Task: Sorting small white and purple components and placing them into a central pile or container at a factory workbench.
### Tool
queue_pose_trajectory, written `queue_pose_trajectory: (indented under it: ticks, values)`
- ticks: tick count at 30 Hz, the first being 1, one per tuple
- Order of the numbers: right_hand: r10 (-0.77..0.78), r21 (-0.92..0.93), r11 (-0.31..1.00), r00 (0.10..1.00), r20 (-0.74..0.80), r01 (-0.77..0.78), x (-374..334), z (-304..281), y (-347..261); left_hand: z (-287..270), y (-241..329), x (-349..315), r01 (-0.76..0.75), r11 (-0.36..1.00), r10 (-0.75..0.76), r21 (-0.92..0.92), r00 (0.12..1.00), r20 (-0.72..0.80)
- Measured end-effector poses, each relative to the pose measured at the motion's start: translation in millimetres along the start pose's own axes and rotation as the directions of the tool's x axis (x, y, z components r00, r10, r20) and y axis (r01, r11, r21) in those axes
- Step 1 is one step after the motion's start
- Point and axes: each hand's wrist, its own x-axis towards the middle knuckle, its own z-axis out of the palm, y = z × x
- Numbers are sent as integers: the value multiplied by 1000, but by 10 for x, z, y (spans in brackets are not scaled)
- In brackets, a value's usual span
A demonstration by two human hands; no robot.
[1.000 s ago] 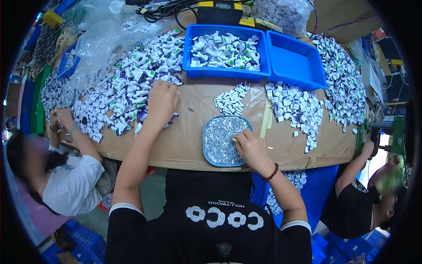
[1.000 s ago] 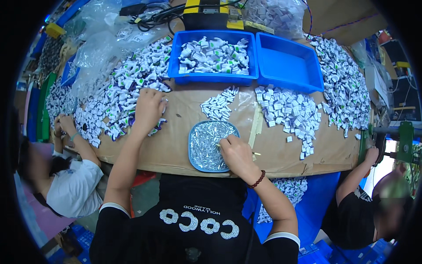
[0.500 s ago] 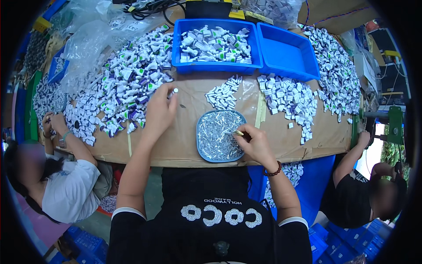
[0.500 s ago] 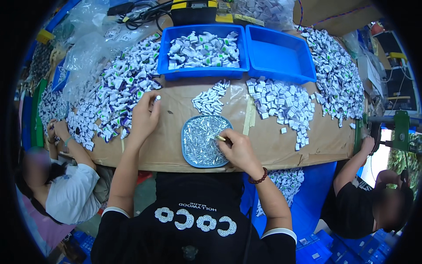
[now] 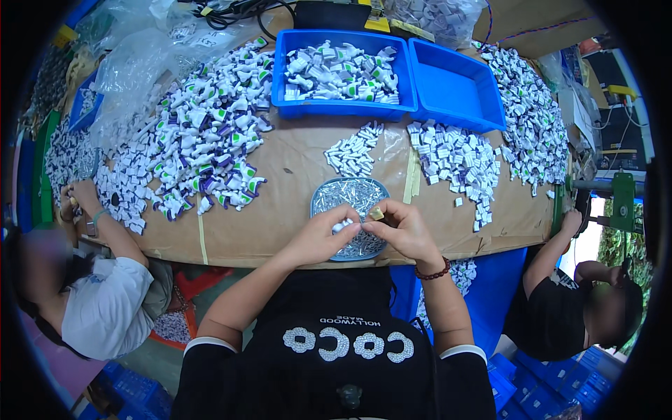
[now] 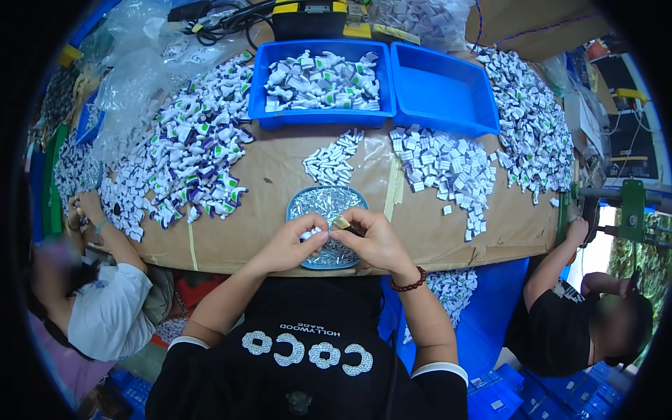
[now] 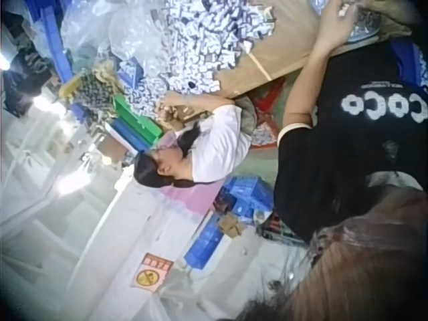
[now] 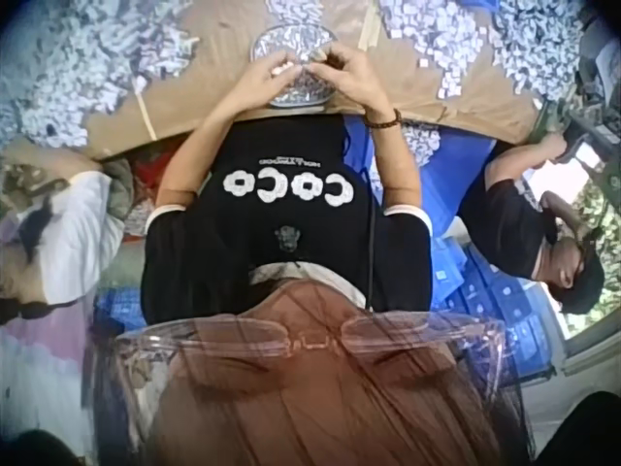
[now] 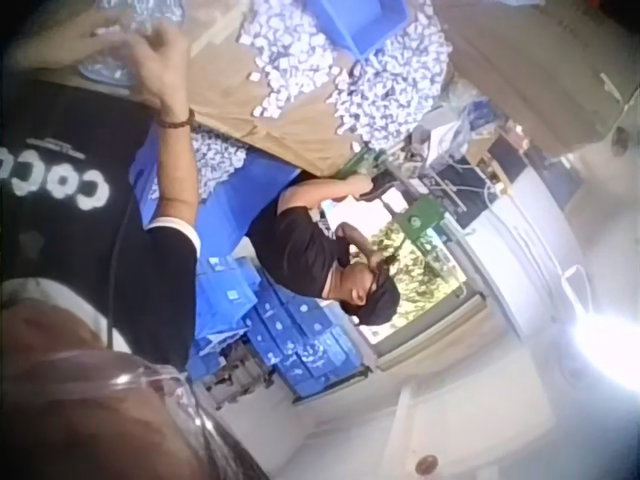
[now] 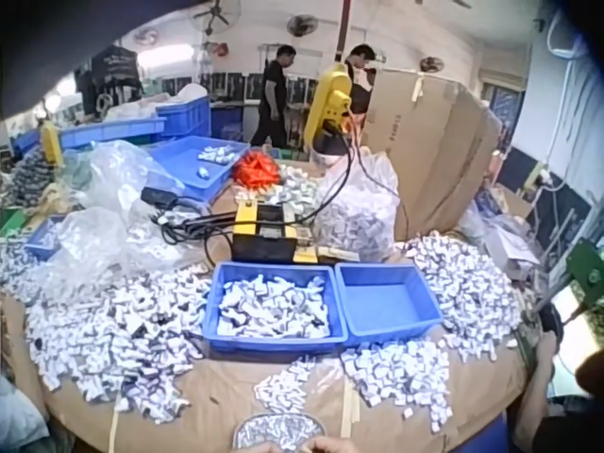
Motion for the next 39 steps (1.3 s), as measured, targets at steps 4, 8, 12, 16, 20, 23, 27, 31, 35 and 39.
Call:
queue_pose_trajectory:
  ticks: [4,8,12,16,20,23,27,31,35,39]
  values:
    - [38,222,975,999,-34,-29,19,113,-138,35,-59,52,-2,925,7,-381,1000,12]
    - [-1,193,981,998,-67,14,-8,68,70,106,-16,51,102,883,-118,-458,993,-6]
    - [-35,361,926,979,-201,107,19,84,-45,37,31,59,108,574,-269,-811,961,-62]
    - [-102,159,978,972,-212,137,23,74,-3,-44,96,49,-111,533,-189,-839,951,-246]
    - [-147,-52,989,955,-256,139,-2,203,78,-55,206,41,-129,533,-164,-836,954,-252]
    - [-293,-234,944,921,-258,235,27,225,109,3,212,28,-115,602,-147,-790,956,-252]
    - [-402,-430,856,892,-205,287,52,244,30,51,182,7,-93,689,-131,-718,959,-251]
    - [-406,-444,851,888,-217,280,57,275,6,116,157,14,-137,699,-64,-702,966,-252]
    - [-428,-436,849,872,-240,297,78,279,64,160,122,15,-162,719,-33,-675,963,-266]
    - [-404,-492,833,886,-230,252,76,300,-21,127,108,9,-150,670,-76,-727,960,-268]
